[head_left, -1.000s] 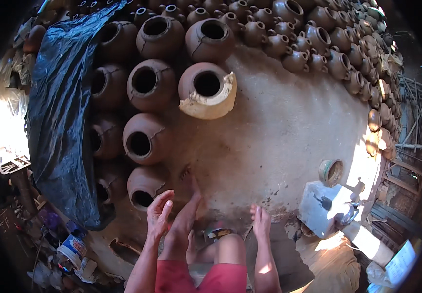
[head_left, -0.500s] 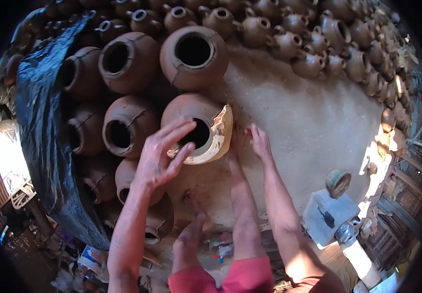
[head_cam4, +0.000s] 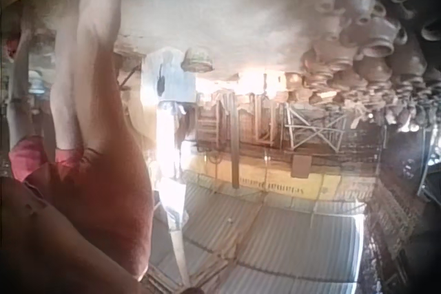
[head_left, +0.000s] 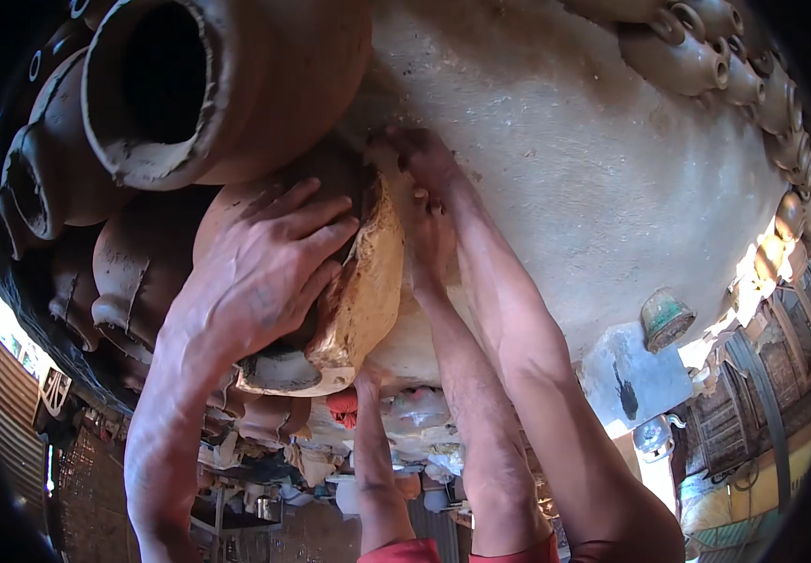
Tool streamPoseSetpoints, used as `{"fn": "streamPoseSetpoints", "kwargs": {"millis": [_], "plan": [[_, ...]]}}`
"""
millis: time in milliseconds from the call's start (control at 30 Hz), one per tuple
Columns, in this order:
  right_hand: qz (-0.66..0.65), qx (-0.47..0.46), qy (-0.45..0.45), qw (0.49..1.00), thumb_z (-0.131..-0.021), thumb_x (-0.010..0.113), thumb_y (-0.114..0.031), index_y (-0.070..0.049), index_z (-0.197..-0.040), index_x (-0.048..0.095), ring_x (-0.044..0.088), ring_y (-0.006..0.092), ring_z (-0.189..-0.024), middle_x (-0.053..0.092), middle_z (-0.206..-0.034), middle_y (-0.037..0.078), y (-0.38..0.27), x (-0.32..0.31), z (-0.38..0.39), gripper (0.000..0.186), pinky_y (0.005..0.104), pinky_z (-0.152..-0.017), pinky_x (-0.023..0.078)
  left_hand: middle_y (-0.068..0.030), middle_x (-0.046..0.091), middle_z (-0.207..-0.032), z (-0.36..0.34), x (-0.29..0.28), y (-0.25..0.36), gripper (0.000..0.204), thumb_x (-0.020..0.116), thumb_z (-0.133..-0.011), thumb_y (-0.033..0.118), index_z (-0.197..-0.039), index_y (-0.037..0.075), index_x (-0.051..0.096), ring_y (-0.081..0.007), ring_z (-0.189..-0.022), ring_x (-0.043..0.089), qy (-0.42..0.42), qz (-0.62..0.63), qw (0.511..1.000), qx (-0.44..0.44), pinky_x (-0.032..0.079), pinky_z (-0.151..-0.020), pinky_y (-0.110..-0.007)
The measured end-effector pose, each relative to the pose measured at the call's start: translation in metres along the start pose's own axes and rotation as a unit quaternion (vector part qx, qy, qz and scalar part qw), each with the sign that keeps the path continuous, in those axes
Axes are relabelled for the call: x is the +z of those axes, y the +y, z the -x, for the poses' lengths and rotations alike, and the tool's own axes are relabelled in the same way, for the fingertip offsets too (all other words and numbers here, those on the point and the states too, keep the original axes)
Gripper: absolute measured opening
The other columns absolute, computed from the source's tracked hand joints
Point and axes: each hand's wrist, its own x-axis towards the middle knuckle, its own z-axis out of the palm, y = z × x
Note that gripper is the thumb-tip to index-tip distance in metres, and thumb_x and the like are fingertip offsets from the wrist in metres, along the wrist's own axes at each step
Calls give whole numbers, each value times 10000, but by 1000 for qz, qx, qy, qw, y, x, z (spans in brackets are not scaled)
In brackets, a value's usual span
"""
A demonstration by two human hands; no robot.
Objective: The person cleans the inside of a large clay mold with a red cloth, then uses a metal blade and a blue plastic tool to scrape and refine a large slab of clay before fitting it inside the mold and smoothing the joints by hand.
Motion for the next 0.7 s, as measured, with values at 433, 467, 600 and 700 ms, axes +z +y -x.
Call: {"fn": "streamPoseSetpoints", "kwargs": {"millis": [433, 467, 600, 700], "plan": [[94, -67, 35, 993, -1047, 520, -560, -23, -1271, 711, 695, 416, -1094, 747, -1190, 206, 35, 25, -22, 613, 509, -963, 518, -82, 541, -1543, -14, 4, -4, 516, 713, -906, 192, -1406, 96, 634, -365, -1488, 419, -38, -37, 999, 8, 326, -1250, -528], [91, -73, 29, 993, -1049, 504, -569, -18, -1244, 721, 664, 442, -1175, 736, -1208, 220, 38, 26, -24, 624, 522, -986, 502, -82, 541, -1543, -14, 4, -4, 516, 713, -906, 192, -1406, 96, 634, -365, -1488, 419, -40, -36, 999, 9, 326, -1250, -528], [95, -101, 64, 988, -1040, 485, -602, -16, -1178, 737, 668, 449, -1151, 725, -1166, 261, 43, 33, -23, 653, 514, -980, 501, -74, 537, -1548, -14, 5, -7, 519, 713, -913, 220, -1417, 120, 636, -350, -1488, 422, -43, -17, 999, 1, 329, -1250, -520], [98, -65, 70, 991, -1025, 473, -631, -21, -1129, 743, 664, 469, -1115, 727, -1092, 279, 44, 34, -24, 675, 510, -967, 503, -71, 546, -1539, -13, 7, -7, 508, 714, -919, 236, -1410, 125, 646, -344, -1483, 430, -41, -21, 999, -1, 332, -1250, -516]]}}
